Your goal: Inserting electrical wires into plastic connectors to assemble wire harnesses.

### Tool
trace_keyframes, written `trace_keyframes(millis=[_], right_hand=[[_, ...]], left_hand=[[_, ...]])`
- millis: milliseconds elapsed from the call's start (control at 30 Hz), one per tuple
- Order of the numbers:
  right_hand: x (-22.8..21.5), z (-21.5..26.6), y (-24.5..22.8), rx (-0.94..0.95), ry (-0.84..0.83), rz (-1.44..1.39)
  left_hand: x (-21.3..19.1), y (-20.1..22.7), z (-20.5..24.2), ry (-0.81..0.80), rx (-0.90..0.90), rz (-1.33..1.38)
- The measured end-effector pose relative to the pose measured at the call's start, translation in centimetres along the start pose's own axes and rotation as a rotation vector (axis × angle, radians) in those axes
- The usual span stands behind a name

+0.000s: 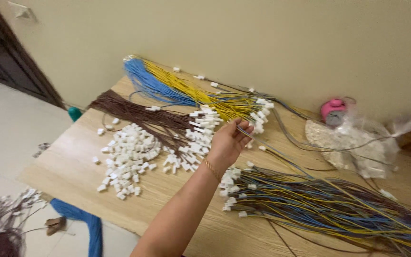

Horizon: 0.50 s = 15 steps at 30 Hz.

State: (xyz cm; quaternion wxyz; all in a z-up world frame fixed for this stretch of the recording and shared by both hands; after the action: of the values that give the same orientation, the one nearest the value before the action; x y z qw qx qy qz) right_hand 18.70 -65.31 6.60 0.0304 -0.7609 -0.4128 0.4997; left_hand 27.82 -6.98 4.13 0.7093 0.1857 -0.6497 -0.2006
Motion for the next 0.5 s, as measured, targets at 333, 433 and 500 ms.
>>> trace_keyframes(millis=[333, 433, 500], right_hand=[[17.1, -16.2, -25.6, -0.050, -0.069, -0.255], [21.8, -18.4, -34.0, -0.037, -0.085, -0.313], [26.2, -19.1, -37.6, 0.074, -0.237, -0.546]], left_hand=[[-1.9, 4.2, 13.7, 0.096, 0.198, -0.425], [-1.7, 4.6, 16.7, 0.135, 0.257, -0.608], [-1.5, 5.4, 18.5, 0.104, 0.345, -0.636]])
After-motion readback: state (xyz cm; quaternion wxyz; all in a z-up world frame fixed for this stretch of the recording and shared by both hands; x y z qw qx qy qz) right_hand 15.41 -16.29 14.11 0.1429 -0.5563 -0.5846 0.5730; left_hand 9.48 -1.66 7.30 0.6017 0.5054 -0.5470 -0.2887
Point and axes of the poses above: each hand's wrist, its own z-axis away from the middle knuckle, its own x-axis out of the palm, y = z × x, the point moved 7 cm from there along -z, towards the middle knuckle, and after that the axes turned 8 degrees about -z, right-handed, at the moved point
